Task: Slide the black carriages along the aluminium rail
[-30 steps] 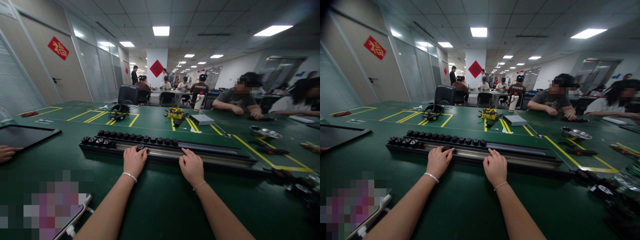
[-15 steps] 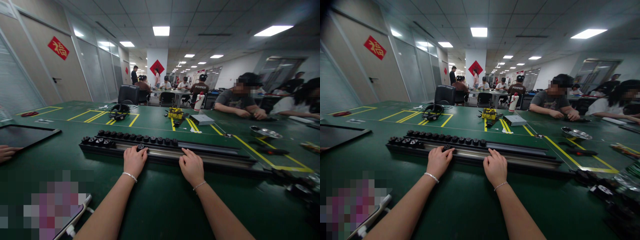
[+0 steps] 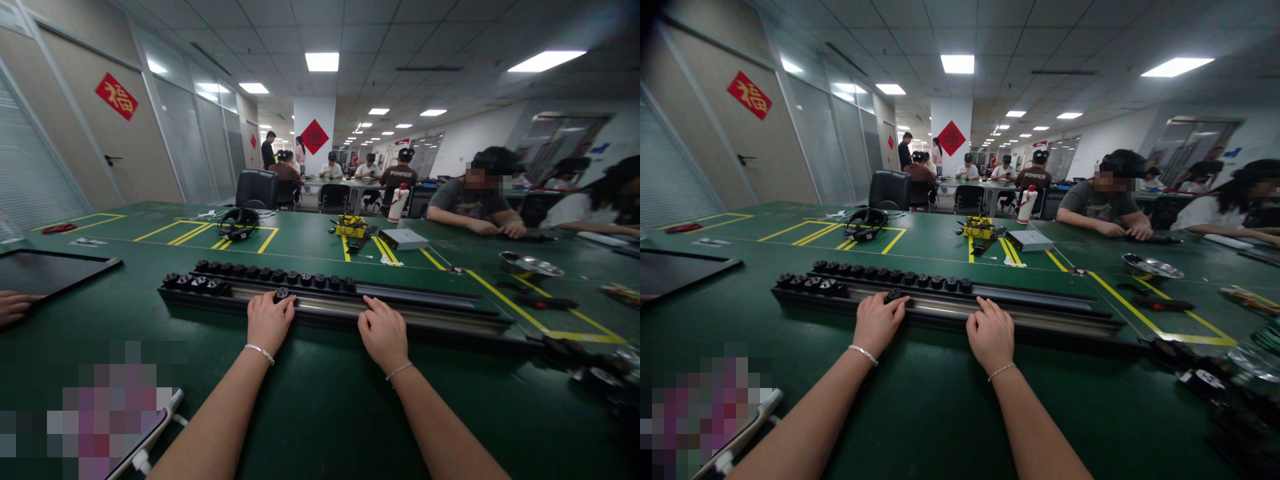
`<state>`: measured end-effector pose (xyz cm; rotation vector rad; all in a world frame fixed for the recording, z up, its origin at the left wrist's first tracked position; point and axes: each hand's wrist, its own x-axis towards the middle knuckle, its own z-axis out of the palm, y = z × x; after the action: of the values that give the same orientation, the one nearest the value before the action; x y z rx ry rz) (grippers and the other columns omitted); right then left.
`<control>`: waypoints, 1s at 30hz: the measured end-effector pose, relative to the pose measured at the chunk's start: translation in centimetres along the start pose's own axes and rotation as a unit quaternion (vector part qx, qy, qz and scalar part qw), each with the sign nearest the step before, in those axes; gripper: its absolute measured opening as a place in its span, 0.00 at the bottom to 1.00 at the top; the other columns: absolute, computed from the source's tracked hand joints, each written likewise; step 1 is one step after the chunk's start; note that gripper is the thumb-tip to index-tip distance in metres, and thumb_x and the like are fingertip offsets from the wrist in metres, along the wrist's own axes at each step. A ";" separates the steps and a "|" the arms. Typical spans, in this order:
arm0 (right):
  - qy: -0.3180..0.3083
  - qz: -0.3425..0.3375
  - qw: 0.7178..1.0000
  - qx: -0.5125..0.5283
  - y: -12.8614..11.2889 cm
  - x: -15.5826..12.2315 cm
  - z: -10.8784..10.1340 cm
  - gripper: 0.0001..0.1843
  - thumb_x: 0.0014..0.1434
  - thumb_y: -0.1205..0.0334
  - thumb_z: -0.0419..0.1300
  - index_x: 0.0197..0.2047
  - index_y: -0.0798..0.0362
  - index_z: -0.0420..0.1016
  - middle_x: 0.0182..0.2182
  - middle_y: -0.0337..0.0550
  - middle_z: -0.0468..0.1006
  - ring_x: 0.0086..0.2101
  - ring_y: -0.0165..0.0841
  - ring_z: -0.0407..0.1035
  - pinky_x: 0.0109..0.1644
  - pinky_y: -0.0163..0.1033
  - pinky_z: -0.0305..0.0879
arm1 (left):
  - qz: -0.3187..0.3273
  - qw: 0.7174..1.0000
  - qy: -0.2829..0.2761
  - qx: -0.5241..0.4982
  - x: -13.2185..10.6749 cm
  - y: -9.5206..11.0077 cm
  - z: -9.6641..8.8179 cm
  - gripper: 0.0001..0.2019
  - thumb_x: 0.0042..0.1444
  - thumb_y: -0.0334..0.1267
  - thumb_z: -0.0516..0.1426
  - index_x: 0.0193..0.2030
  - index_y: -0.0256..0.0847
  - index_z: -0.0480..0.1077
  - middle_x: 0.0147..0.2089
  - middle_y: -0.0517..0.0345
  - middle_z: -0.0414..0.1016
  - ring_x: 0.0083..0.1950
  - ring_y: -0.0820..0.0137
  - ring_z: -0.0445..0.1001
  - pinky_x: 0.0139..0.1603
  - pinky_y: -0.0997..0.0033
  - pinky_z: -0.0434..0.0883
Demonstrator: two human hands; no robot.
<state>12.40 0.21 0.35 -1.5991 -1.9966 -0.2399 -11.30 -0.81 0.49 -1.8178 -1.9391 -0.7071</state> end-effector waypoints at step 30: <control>0.004 -0.003 1.000 0.002 0.0 0.0 -0.1 0.17 0.57 0.61 0.46 0.24 0.51 0.72 0.51 0.41 0.71 0.53 0.36 0.60 0.51 0.45 0.52 | 0.003 1.000 -0.006 -0.013 0.0 0.0 -0.1 0.15 0.55 0.42 0.49 0.43 0.52 0.74 0.44 0.48 0.70 0.43 0.60 0.67 0.46 0.59 0.60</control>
<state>12.39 0.13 0.39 -1.5889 -1.9949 -0.2434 -11.34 -0.83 0.58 -1.8471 -1.9390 -0.7245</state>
